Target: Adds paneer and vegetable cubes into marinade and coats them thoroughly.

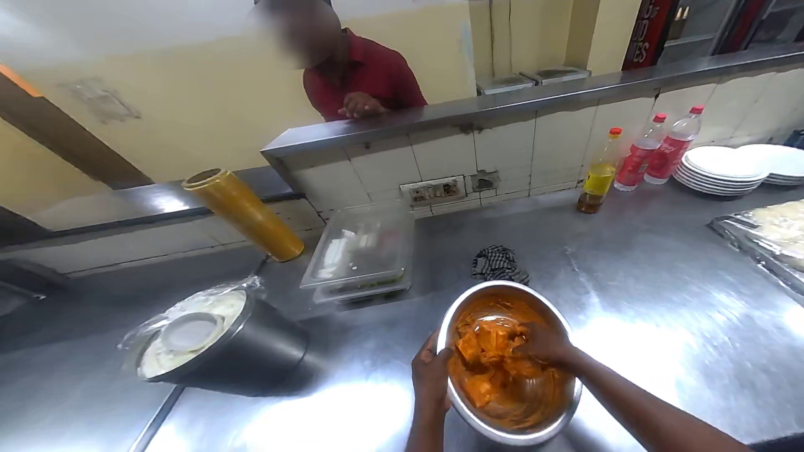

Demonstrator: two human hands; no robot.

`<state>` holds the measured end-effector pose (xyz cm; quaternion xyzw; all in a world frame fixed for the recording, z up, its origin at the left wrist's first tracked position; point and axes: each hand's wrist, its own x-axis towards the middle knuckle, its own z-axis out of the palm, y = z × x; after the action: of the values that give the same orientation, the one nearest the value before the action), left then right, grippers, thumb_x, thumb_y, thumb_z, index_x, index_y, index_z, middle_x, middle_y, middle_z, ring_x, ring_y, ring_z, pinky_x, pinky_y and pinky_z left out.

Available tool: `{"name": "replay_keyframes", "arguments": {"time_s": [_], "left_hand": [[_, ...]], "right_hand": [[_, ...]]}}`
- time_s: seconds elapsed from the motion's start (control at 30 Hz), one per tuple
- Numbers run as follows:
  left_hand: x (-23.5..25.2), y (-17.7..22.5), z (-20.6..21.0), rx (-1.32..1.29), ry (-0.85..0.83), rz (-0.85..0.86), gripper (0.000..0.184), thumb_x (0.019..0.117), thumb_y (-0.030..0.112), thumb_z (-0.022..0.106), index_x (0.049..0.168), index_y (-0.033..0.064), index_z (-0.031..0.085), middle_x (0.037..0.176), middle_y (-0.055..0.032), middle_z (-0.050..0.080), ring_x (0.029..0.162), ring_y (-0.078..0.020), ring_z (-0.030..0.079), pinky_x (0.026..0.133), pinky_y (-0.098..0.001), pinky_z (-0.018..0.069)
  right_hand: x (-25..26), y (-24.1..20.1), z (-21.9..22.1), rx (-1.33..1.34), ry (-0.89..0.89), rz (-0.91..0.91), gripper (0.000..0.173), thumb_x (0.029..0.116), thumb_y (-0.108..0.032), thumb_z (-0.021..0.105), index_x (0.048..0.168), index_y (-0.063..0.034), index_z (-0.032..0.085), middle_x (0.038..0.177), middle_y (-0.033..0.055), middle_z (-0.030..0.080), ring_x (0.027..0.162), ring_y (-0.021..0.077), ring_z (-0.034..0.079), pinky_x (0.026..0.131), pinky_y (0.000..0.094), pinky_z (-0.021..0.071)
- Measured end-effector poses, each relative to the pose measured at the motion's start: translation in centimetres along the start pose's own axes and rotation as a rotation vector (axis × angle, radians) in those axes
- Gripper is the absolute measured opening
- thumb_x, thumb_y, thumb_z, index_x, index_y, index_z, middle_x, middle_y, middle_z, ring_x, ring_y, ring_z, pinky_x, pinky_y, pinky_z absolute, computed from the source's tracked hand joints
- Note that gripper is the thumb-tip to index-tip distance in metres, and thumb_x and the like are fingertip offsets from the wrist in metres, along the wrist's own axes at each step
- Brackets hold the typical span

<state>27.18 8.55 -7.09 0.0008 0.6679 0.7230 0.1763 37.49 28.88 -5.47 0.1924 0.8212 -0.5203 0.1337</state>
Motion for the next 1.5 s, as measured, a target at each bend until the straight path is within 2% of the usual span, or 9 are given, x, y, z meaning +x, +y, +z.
{"name": "replay_keyframes", "arguments": {"time_s": [0.2,0.33,0.5,0.63,0.9,1.03,1.13,1.27,1.5], "left_hand": [[0.4,-0.4,-0.2,-0.019,0.005,-0.017,0.041,0.0922,-0.015,0.052,0.133,-0.0085,0.058,0.118,-0.0213,0.068,0.095,-0.0206,0.069,0.082,-0.0331,0.0582],[0.7,-1.3,-0.9,-0.088,0.018,-0.044,0.041,0.0916,-0.016,0.051,0.131,-0.0094,0.057,0.114,-0.0219,0.067,0.09,-0.0214,0.069,0.078,-0.0336,0.059],[0.7,-1.4,-1.0,-0.099,0.006,-0.04,0.04,0.0928,-0.015,0.051,0.132,-0.0096,0.056,0.115,-0.0217,0.067,0.092,-0.021,0.069,0.079,-0.0334,0.0591],[0.9,-1.1,-1.0,-0.087,0.005,-0.044,0.039,0.0927,-0.015,0.051,0.131,-0.0099,0.057,0.113,-0.0215,0.068,0.089,-0.0207,0.069,0.078,-0.0336,0.0588],[0.8,-1.3,-1.2,-0.14,-0.006,-0.067,0.033,0.099,-0.008,0.051,0.131,-0.0094,0.057,0.114,-0.0198,0.067,0.092,-0.0191,0.068,0.081,-0.0326,0.0581],[0.7,-1.8,-1.6,-0.155,0.003,-0.083,0.033,0.1005,-0.006,0.05,0.132,-0.0076,0.058,0.115,-0.0199,0.068,0.094,-0.021,0.07,0.082,-0.0352,0.0593],[0.6,-1.8,-1.7,-0.156,-0.001,-0.076,0.032,0.101,-0.006,0.049,0.132,-0.0078,0.058,0.114,-0.0194,0.068,0.094,-0.0204,0.069,0.082,-0.0342,0.0588],[0.2,-1.6,-1.4,-0.15,-0.024,-0.067,0.031,0.103,-0.001,0.05,0.132,-0.0077,0.058,0.114,-0.0194,0.068,0.094,-0.0208,0.07,0.083,-0.035,0.0593],[0.1,-1.8,-1.3,-0.138,-0.016,-0.068,0.032,0.1054,0.002,0.047,0.136,-0.0073,0.055,0.119,-0.0205,0.066,0.099,-0.0215,0.069,0.088,-0.0362,0.0579]], "right_hand": [[-1.4,-0.3,6.0,-0.395,0.026,-0.199,0.054,0.105,-0.025,0.056,0.143,0.012,0.049,0.151,0.0336,0.044,0.144,0.0458,0.042,0.12,0.0542,0.0325],[-0.8,2.7,5.8,-0.509,-0.286,-0.346,0.044,0.1062,-0.017,0.052,0.139,0.0128,0.051,0.145,0.0342,0.048,0.138,0.0499,0.045,0.114,0.0604,0.0347],[0.6,1.0,3.5,-0.351,-0.046,-0.21,0.045,0.1096,-0.017,0.043,0.141,0.0131,0.049,0.148,0.0329,0.049,0.14,0.043,0.048,0.118,0.052,0.0344],[0.7,1.2,6.7,-0.486,-0.288,-0.279,0.046,0.1073,-0.019,0.049,0.139,0.0144,0.049,0.144,0.0355,0.047,0.138,0.0501,0.044,0.114,0.0615,0.0339],[0.5,-2.0,7.5,-0.335,-0.184,-0.465,0.03,0.1028,-0.007,0.053,0.121,0.0149,0.062,0.128,0.0337,0.061,0.124,0.0465,0.058,0.109,0.0565,0.0423],[1.2,-3.2,4.5,0.046,0.0,-0.256,0.03,0.1038,-0.012,0.054,0.125,0.0052,0.065,0.121,0.0205,0.067,0.112,0.025,0.065,0.102,0.0421,0.0493],[1.0,-3.7,4.5,0.336,-0.123,-0.138,0.024,0.1053,-0.011,0.052,0.123,0.0022,0.062,0.11,0.0082,0.066,0.097,0.0092,0.063,0.091,0.0295,0.0528],[2.9,-2.6,6.6,0.157,-0.242,0.119,0.039,0.1079,-0.028,0.051,0.128,0.0046,0.057,0.118,0.0194,0.064,0.104,0.0241,0.064,0.093,0.0453,0.0512],[3.8,-4.3,5.6,0.228,-0.127,0.115,0.04,0.1092,-0.027,0.049,0.133,0.0052,0.054,0.123,0.0199,0.061,0.109,0.0237,0.062,0.097,0.0426,0.0499]]}}
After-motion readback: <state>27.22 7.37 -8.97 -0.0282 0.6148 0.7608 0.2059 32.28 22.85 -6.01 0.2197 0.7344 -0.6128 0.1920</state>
